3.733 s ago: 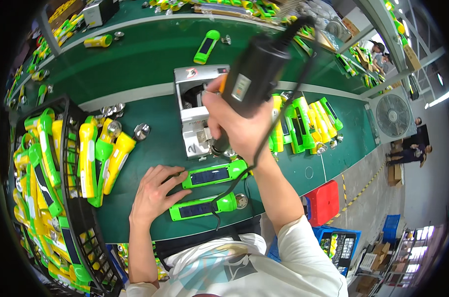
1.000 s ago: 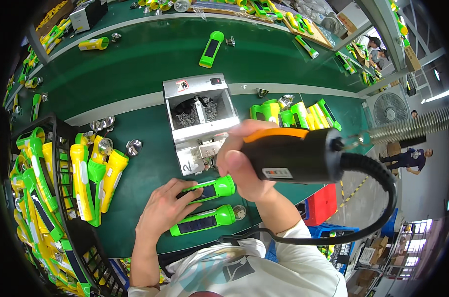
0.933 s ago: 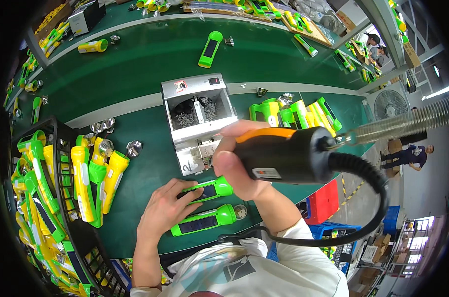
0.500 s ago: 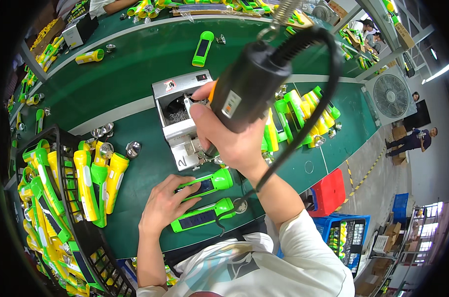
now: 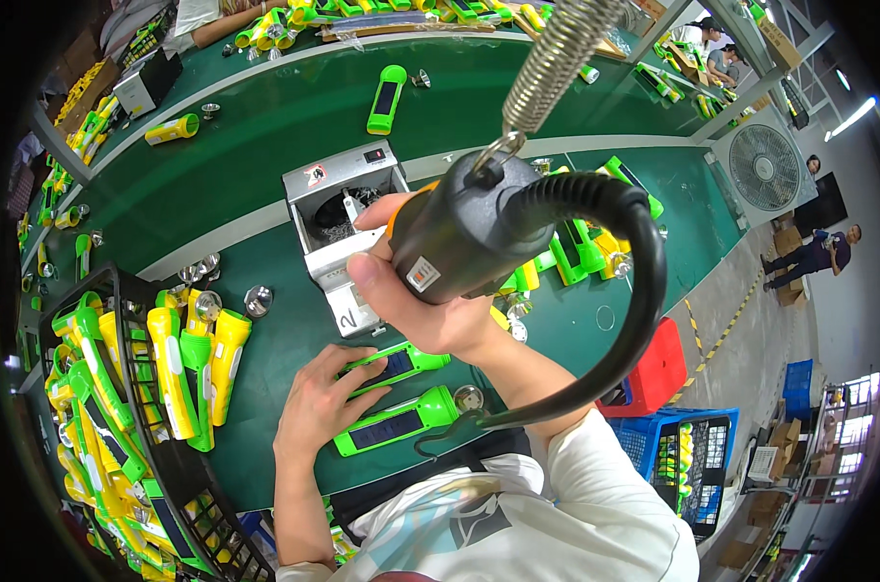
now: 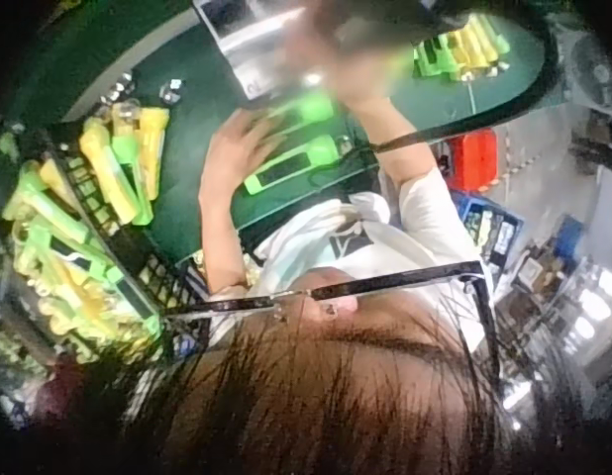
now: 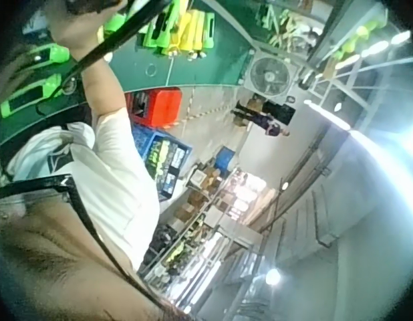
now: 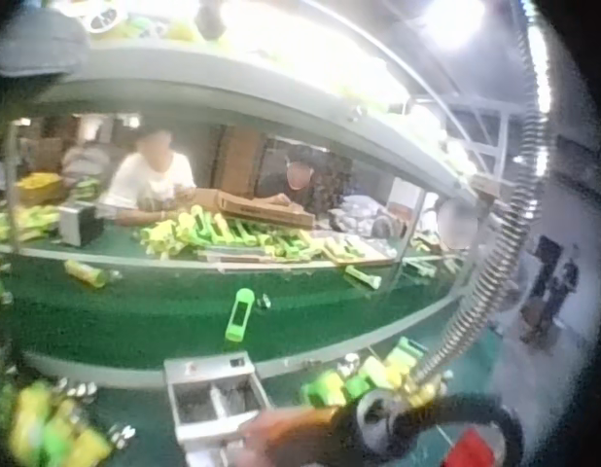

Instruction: The person fastens component housings and plastic parts onto green handheld devices using an electric screwdriver, securing them with screws from an automatic screw feeder.

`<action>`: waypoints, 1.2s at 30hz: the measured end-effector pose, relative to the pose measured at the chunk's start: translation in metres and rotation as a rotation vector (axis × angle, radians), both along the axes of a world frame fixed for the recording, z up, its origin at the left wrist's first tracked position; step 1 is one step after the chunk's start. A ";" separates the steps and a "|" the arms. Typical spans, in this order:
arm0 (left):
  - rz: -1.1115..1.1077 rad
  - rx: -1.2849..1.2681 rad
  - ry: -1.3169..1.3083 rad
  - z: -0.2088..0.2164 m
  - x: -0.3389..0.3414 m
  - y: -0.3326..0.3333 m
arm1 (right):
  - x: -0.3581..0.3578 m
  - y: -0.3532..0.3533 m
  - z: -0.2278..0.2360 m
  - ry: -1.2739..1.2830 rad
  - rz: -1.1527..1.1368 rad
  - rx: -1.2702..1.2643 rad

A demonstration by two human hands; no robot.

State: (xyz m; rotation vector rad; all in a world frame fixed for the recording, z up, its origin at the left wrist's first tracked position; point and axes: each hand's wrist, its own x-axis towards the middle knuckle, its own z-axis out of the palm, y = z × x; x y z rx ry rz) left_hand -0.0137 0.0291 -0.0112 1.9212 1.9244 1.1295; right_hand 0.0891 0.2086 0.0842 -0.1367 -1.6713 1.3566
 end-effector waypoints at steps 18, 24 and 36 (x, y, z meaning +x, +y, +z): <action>0.019 -0.076 -0.007 -0.003 0.001 -0.001 | -0.037 0.012 0.026 -0.213 0.129 -0.339; -0.009 -0.034 -0.015 -0.005 -0.001 -0.001 | 0.001 -0.012 0.022 -0.252 0.033 -0.289; 0.014 -0.056 -0.023 -0.005 0.002 -0.001 | 0.018 -0.016 -0.011 -0.210 0.019 -0.161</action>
